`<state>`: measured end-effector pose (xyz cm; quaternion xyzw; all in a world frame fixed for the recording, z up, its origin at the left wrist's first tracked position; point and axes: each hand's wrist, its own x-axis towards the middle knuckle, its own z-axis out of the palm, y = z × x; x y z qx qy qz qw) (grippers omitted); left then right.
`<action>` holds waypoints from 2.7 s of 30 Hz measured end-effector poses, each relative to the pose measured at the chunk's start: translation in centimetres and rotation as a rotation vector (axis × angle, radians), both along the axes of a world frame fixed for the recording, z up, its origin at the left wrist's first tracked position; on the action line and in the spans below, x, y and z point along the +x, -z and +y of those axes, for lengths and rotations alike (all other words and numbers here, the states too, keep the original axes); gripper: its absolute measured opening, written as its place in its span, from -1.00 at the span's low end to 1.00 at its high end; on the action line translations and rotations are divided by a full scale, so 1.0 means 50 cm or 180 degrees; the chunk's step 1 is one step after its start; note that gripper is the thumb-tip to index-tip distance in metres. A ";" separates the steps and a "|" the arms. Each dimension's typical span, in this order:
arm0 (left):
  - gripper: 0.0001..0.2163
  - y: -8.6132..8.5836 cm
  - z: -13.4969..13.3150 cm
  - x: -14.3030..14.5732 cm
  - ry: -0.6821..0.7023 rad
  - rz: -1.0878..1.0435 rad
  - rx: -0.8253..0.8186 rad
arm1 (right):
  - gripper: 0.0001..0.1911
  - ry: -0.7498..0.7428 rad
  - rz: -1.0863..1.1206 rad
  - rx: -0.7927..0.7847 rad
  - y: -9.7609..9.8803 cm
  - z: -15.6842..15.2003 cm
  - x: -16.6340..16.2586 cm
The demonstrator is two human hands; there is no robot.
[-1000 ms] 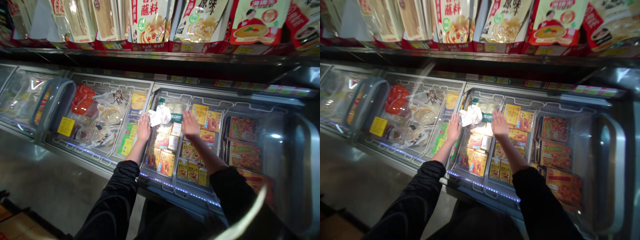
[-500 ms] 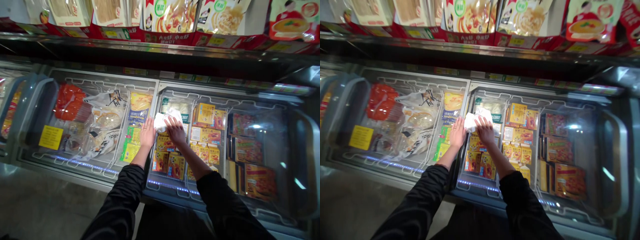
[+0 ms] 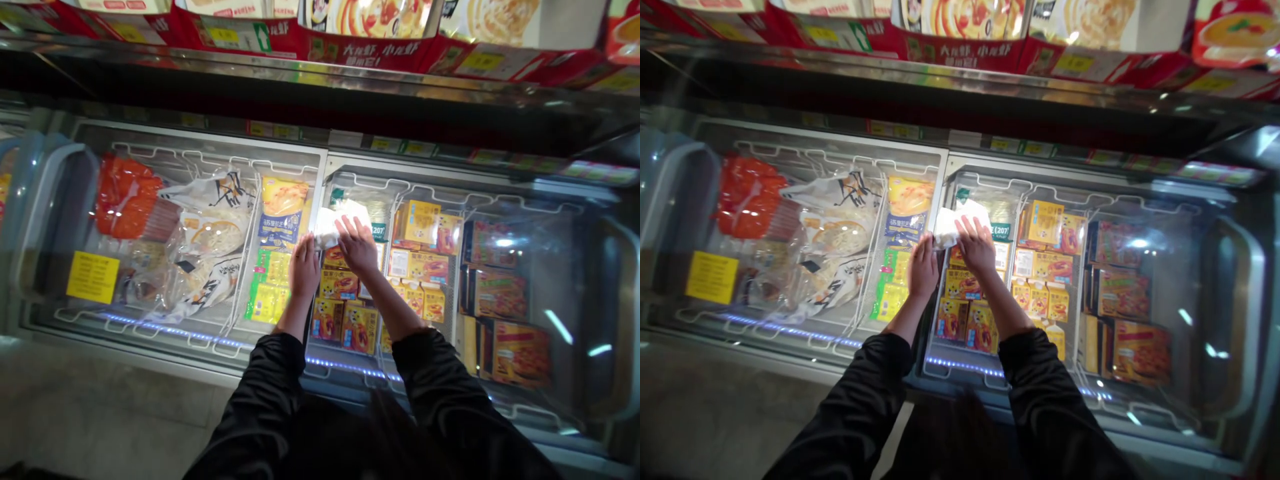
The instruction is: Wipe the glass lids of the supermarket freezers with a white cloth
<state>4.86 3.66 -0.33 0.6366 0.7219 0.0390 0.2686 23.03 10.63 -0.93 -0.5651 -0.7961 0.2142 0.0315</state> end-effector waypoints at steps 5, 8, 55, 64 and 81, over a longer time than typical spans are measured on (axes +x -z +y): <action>-0.41 -0.010 0.002 0.005 -0.0008 -0.0029 -0.0015 | -0.40 0.0367 0.0021 -0.0040 0.000 -0.107 -0.012; -0.44 -0.013 0.001 0.005 -0.0031 -0.0042 0.0090 | -0.41 0.0045 0.0067 -0.0085 0.001 -0.105 -0.039; -0.37 -0.004 -0.030 0.231 0.0023 -0.0040 0.0295 | -0.39 0.0751 -0.0353 0.0532 0.024 -0.138 0.172; -0.40 0.013 -0.024 0.261 -0.0234 0.0094 0.0382 | -0.44 -0.0289 -0.0019 0.0185 0.009 -0.083 0.227; -0.39 0.015 -0.023 0.271 -0.0262 0.0074 0.0402 | -0.44 0.0196 -0.0053 0.0128 0.009 -0.139 0.245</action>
